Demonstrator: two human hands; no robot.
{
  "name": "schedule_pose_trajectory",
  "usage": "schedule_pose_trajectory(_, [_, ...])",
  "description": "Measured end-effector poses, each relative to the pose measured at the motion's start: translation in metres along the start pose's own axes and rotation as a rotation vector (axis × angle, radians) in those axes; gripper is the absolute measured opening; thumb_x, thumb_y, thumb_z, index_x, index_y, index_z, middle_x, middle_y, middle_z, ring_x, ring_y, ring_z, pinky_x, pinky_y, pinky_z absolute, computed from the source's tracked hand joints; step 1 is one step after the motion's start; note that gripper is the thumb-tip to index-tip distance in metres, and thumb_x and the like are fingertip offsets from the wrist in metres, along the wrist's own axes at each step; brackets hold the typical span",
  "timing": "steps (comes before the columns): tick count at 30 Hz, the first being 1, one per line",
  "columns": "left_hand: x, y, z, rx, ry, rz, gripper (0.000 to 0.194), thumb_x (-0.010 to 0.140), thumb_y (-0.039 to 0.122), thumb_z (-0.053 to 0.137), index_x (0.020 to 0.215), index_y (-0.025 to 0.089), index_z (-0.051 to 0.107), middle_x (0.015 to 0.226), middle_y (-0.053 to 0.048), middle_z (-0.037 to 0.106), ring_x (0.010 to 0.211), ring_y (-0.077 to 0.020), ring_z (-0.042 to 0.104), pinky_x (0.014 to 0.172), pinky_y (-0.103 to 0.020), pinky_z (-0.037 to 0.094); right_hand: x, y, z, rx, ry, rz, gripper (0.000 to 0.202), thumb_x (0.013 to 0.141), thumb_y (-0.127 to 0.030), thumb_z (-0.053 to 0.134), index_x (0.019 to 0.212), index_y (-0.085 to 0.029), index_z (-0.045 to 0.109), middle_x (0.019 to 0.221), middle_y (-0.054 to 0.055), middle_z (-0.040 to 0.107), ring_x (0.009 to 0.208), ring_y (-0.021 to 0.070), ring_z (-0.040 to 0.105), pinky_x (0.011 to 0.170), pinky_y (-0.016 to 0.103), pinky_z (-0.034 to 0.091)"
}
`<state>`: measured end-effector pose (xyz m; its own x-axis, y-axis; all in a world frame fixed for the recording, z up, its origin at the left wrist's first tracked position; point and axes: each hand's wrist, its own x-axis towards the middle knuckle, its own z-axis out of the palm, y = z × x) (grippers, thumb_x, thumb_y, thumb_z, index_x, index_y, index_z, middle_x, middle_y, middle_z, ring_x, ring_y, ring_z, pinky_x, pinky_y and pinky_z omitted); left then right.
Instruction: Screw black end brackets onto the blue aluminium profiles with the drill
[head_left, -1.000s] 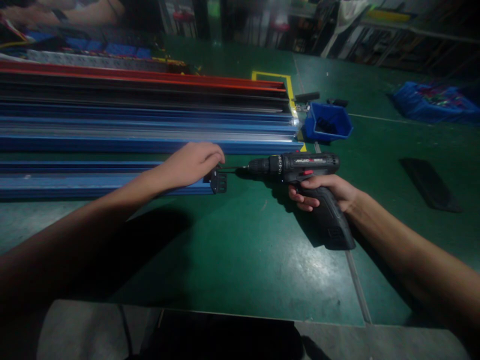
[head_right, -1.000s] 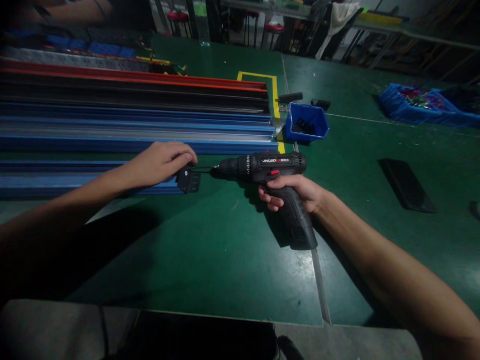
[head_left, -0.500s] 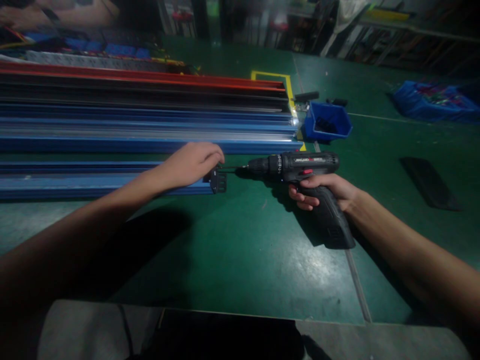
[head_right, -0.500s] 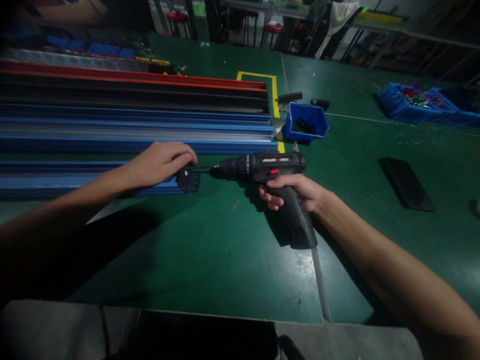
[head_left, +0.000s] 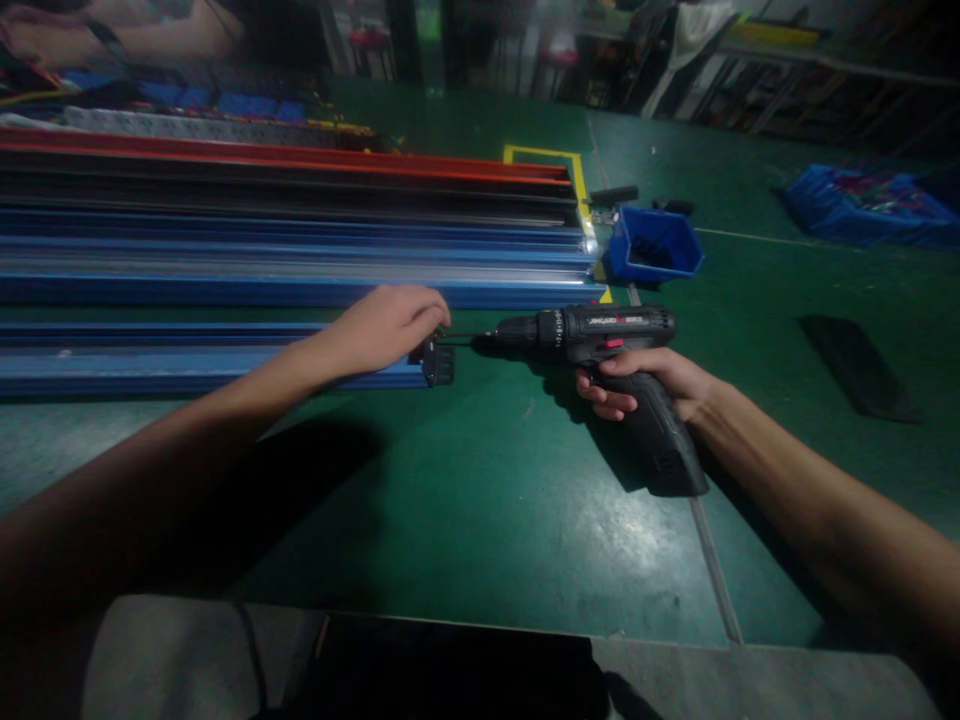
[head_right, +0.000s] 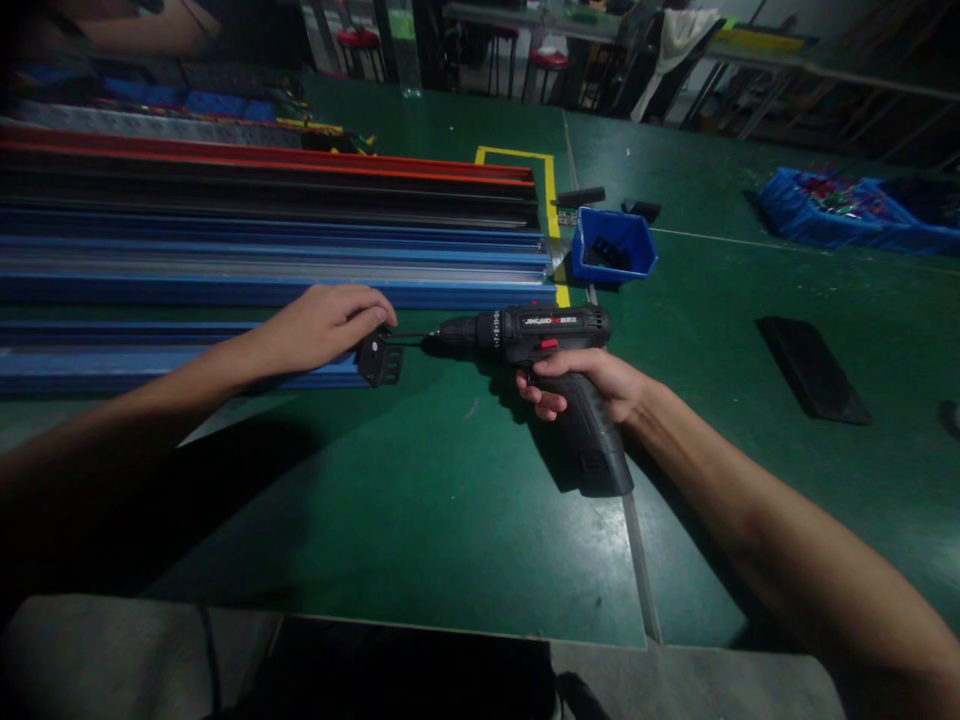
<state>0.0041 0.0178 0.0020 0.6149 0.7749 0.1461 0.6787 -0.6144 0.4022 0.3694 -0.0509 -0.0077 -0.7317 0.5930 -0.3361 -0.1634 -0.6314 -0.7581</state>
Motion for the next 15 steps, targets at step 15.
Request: schedule_pose_trajectory(15, [-0.0001,0.0015,-0.0001,0.003,-0.004,-0.001,0.046,0.100,0.040,0.036,0.101,0.015,0.075,0.103,-0.011,0.076,0.096,-0.0257,0.070,0.091,-0.038,0.050,0.0005,0.0004,0.0000,-0.001,-0.010,-0.008,0.020,0.091,-0.020,0.070,0.100,-0.002,0.074,0.082,0.007,0.067,0.054,0.0058,0.050,0.061,0.022,0.057])
